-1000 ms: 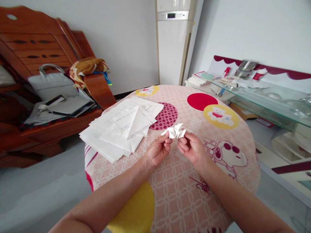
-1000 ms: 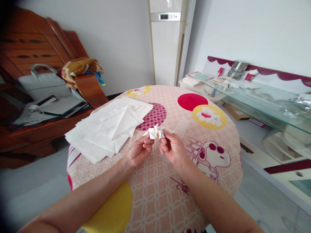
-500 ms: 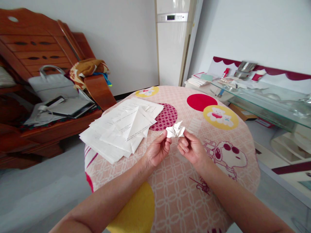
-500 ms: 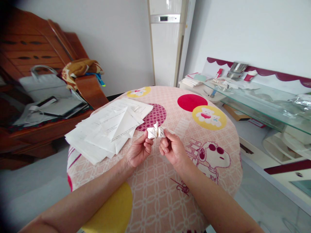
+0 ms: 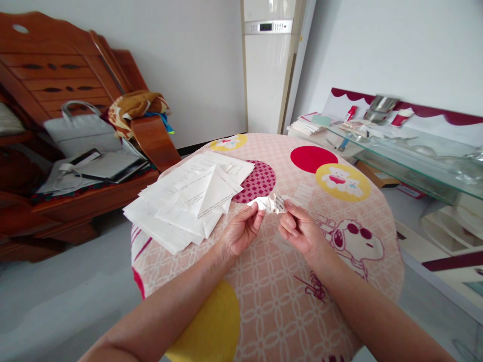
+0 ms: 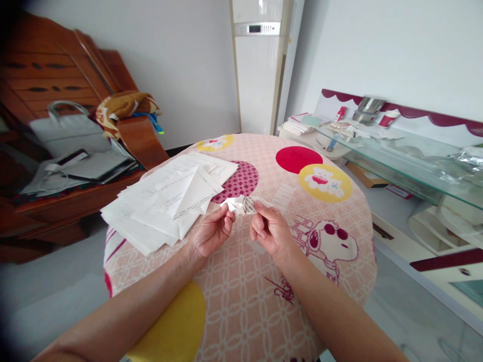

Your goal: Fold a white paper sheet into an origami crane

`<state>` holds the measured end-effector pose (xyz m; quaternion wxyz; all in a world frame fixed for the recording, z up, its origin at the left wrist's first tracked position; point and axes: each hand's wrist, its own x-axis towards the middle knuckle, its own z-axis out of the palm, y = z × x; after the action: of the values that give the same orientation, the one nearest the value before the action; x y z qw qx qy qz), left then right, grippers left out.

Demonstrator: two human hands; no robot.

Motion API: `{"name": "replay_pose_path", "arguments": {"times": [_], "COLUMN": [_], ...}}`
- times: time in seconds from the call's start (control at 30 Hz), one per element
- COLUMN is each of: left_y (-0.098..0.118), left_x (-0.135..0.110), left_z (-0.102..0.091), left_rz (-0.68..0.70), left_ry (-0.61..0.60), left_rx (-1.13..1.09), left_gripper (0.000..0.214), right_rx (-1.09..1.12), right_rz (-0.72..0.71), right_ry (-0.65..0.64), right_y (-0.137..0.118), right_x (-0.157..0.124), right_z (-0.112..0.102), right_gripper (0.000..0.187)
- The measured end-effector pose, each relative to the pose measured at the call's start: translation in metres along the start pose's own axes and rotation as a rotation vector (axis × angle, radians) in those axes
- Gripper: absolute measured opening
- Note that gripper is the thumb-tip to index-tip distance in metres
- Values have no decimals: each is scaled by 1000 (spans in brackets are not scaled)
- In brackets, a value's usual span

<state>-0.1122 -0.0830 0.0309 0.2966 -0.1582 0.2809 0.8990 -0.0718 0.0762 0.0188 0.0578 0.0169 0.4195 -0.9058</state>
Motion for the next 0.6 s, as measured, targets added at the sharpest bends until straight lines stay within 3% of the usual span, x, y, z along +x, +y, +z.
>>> {"name": "replay_pose_path", "arguments": {"times": [0.2,0.37,0.6], "left_y": [-6,-6,-3], "left_x": [3,4,1], "left_z": [-8,-11,-12], "left_rz": [31,65,38], "left_ry": [-142,-153,-217], "left_rx": [96,131,260], "left_gripper": [13,10,22], "right_rx": [49,65,-15], "right_rz": [-5,-41,-10], "right_ry": [-28,-83,-139], "right_y": [5,9,2], "right_x": [1,2,-3], "right_z": [0,2,5], "right_gripper": [29,33,43]}}
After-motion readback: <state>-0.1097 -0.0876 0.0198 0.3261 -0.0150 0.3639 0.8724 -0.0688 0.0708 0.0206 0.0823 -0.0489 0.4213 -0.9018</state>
